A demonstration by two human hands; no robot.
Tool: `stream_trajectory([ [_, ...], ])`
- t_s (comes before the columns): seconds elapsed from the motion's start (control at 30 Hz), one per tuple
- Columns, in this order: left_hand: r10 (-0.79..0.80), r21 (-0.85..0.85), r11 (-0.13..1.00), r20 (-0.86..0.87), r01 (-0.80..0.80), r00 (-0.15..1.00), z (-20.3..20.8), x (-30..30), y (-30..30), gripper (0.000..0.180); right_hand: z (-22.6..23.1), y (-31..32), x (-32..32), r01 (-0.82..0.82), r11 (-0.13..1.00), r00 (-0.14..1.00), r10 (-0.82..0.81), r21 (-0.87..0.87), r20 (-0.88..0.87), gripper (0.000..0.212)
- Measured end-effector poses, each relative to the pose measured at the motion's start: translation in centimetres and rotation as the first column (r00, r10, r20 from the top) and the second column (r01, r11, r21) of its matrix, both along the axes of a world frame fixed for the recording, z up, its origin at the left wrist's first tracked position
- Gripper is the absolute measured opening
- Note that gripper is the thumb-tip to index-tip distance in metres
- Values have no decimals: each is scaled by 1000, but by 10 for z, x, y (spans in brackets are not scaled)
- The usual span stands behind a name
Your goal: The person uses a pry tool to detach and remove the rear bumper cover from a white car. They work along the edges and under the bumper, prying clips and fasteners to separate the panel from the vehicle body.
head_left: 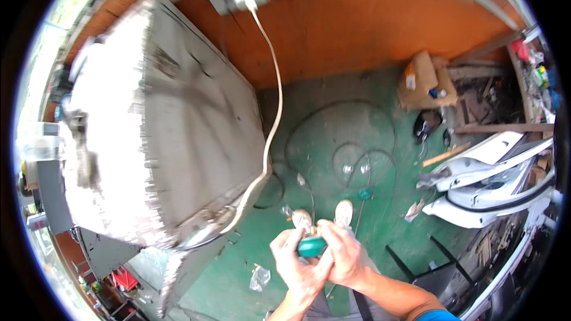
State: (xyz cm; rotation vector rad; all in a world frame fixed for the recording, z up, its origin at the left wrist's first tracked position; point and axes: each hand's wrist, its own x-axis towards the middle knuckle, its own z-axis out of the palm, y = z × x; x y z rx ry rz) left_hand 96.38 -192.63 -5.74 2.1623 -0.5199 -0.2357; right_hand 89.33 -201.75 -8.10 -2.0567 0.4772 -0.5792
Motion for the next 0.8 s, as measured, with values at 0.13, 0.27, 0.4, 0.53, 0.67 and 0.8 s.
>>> stream_trajectory([
  [0.13, -28, -129, 991, 38, 33, 999, 84, 29, -45, 66, 84, -31, 23, 156, 943, 986, -130, -294, 108, 55],
  [0.27, -181, -193, 960, 121, 202, 976, 157, 64, -88, 65, 138, -64, 63, 332, 868, 941, -277, -369, 196, 52],
  [0.4, -241, -307, 910, 152, 278, 959, 202, 102, -119, 63, 173, -98, 106, 395, 885, 914, -350, -246, 205, 64],
  [0.53, -284, -209, 914, 282, 348, 916, 207, 126, -127, 63, 177, -128, 148, 362, 931, 913, -345, -46, 216, 74],
  [0.67, -194, -90, 968, 319, 233, 928, 186, 138, -121, 67, 145, -161, 191, 318, 938, 923, -339, 138, 179, 75],
  [0.8, -258, -102, 958, 86, 266, 962, 134, 91, -43, 53, 102, -204, 262, 443, 897, 896, -443, 9, 39, 80],
])
